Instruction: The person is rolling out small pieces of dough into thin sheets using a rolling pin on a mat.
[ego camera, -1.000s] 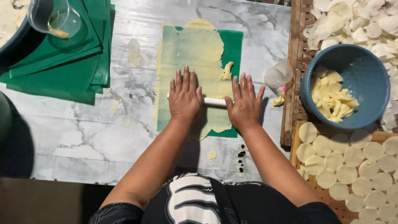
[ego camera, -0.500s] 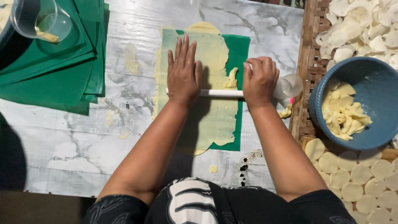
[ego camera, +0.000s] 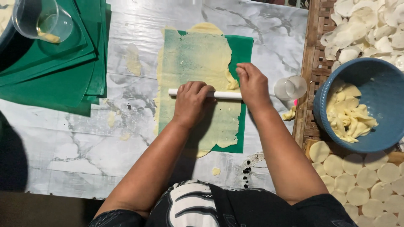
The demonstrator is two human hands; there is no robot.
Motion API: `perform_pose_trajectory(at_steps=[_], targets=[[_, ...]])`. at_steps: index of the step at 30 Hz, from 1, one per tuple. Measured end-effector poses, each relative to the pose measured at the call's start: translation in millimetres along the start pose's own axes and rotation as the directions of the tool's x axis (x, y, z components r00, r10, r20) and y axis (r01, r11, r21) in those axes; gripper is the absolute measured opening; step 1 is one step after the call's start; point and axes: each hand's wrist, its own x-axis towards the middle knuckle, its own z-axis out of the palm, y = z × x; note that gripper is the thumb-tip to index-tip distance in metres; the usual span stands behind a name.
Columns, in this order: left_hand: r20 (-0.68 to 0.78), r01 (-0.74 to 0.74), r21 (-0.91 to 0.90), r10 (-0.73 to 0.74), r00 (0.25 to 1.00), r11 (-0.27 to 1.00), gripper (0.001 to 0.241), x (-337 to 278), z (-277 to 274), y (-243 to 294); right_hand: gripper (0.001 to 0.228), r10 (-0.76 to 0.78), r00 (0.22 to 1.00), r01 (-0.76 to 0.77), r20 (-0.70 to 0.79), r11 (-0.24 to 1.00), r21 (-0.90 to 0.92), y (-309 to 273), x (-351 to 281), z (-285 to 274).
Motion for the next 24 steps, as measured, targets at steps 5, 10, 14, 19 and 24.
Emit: perform_pose_trajectory(at_steps=[5,10,14,19,24], targets=[[-0.055,-0.087,0.041,0.089,0.995,0.995,0.035,15.5,19.3,-15.2,0.029,-0.139,0.990,0.132,0.006,0.929,-0.347,-18.1,-23.2,-29.0],[0.081,0.050,0.032,-0.053,0.995,0.998,0.059,39.9,-3.1,4.4,0.049,-0.180,0.981,0.194,0.078,0.828,-0.526,-10.8,-32.8,-8.1],[0.281,0.231,0.125,-0.258,0.924,0.965,0.067,71.7,-9.2,6.6,0.053,-0.157,0.985,0.168,0.066,0.825,-0.540,2.1,-5.6,5.3],[0.350,0.294,0.150,-0.329,0.877,0.944,0.068,77.0,-6.8,7.2,0.056,-0.172,0.982,0.182,0.071,0.805,-0.565,6.6,-2.1,7.3],[0.320,0.202,0.214,-0.264,0.910,0.956,0.063,36.9,-4.4,15.8,0.065,-0.127,0.985,0.169,0.114,0.814,-0.556,-14.1,-54.1,-3.2]])
